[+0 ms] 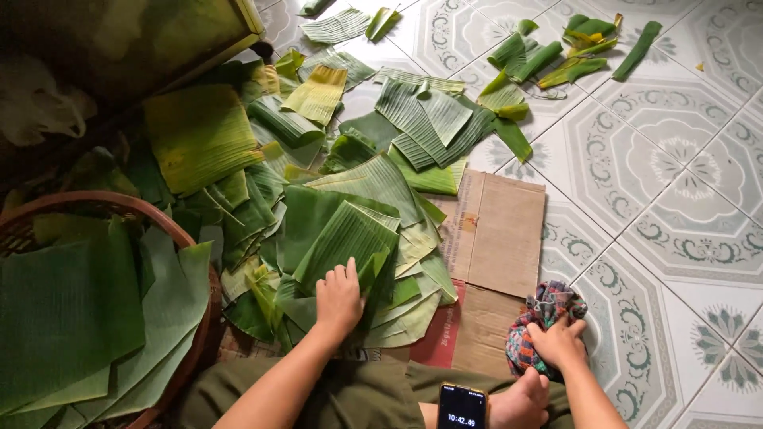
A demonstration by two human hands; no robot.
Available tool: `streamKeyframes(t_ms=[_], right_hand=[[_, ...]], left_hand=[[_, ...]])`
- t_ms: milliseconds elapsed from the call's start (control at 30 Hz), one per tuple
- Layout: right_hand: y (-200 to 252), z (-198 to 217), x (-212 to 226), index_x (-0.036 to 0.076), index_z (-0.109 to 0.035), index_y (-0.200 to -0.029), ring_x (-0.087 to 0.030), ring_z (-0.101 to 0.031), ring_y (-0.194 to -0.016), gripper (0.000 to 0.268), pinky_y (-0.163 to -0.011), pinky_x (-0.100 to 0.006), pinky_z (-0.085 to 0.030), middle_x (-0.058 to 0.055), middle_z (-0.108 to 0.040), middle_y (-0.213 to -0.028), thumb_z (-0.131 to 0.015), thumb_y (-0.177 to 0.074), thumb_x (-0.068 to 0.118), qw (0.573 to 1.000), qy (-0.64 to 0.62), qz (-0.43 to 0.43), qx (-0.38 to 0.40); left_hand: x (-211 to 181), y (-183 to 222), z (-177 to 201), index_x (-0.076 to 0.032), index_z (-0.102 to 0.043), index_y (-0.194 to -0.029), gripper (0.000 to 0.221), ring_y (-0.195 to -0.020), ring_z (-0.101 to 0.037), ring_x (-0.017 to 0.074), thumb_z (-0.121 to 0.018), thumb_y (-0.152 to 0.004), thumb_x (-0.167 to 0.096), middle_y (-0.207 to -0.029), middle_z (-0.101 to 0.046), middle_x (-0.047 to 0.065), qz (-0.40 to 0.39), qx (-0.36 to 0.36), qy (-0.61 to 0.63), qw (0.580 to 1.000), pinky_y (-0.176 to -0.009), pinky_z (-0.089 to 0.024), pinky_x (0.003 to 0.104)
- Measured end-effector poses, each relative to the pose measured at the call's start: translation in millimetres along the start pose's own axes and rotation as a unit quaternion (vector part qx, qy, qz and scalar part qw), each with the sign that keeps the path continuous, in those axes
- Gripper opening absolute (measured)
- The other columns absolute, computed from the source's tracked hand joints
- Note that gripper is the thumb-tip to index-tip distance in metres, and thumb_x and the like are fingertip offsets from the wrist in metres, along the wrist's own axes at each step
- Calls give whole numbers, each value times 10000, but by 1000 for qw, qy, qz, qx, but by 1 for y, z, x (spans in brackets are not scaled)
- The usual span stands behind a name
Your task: Cleaning banana leaves by wiping them with a cloth and stacking them into a basket.
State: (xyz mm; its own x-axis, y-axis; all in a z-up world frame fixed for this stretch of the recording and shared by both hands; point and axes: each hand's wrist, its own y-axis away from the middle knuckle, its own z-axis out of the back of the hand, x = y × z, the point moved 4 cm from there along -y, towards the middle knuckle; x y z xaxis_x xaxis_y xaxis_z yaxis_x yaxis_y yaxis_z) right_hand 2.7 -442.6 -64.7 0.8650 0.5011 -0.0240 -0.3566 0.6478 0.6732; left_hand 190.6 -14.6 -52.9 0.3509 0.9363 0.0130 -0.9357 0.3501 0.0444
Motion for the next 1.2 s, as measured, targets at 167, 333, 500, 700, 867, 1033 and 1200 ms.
streamKeyframes(t_ms=[167, 333, 500, 700, 867, 1033, 1200], right_hand=[[-3, -1, -2, 25, -215, -1566, -528, -548, -1305, 944, -1125, -559, -440, -219, -318, -1447, -420, -868, 625, 1000, -2, 7, -1], [10, 5, 2, 67, -82, -1635, -524, -484, -1366, 981, -1143, -563, -450, -232, -187, -1559, -396, -897, 633, 1000, 5, 2, 13], [13, 7, 4, 59, -77, -1639, -509, -505, -1351, 982, -1101, -546, -491, -232, -175, -1567, -376, -900, 632, 1000, 6, 3, 11], [-22, -13, -8, -18, -182, -1594, -562, -549, -1261, 1042, -1121, -552, -417, -257, -338, -1435, -454, -832, 638, 999, 1, 27, -35], [15, 10, 7, 24, -131, -1617, -544, -485, -1334, 974, -1128, -568, -418, -241, -238, -1517, -433, -885, 590, 1000, -10, 22, 1], [0, -3, -6, 44, -154, -1625, -537, -489, -1355, 1042, -1141, -561, -424, -249, -129, -1612, -475, -839, 647, 999, -13, 38, -26], [-3, -4, -7, 36, -240, -1612, -534, -589, -1285, 1088, -1110, -549, -472, -228, -241, -1565, -552, -791, 677, 996, -7, 57, -62]], left_hand=[[-13, -18, 74, -92, -513, -840, 216, -743, -627, 393, -566, -972, -255, -827, -651, 127, 86, 180, 222, 954, -587, -484, 504], [11, -47, 203, -81, -642, -883, 194, -598, -509, 162, -550, -1021, -182, -724, -596, 54, 179, 37, 567, 803, -507, -426, 318], [57, -33, 241, -54, -646, -1029, 173, -729, -661, 229, -555, -1036, -201, -876, -658, 65, 317, -234, 720, 572, -548, -564, 356], [104, 26, 244, 104, -622, -1407, 426, -1080, -597, 517, -772, -1009, 75, -1229, -649, 333, 122, -503, 89, 851, -964, -486, 575], [132, -10, 310, -65, -752, -1283, 497, -1470, -684, 325, -820, -827, -253, -1436, -737, 161, 90, -407, 839, 350, -1329, -575, 518], [31, 4, 291, -26, -712, -996, 285, -950, -755, 375, -614, -828, -233, -984, -720, 189, 241, -346, 861, 283, -864, -674, 521], [-83, 43, 160, -88, -755, -990, 397, -690, -736, 306, -571, -989, -441, -774, -731, 150, 394, -132, 816, 401, -704, -648, 478]])
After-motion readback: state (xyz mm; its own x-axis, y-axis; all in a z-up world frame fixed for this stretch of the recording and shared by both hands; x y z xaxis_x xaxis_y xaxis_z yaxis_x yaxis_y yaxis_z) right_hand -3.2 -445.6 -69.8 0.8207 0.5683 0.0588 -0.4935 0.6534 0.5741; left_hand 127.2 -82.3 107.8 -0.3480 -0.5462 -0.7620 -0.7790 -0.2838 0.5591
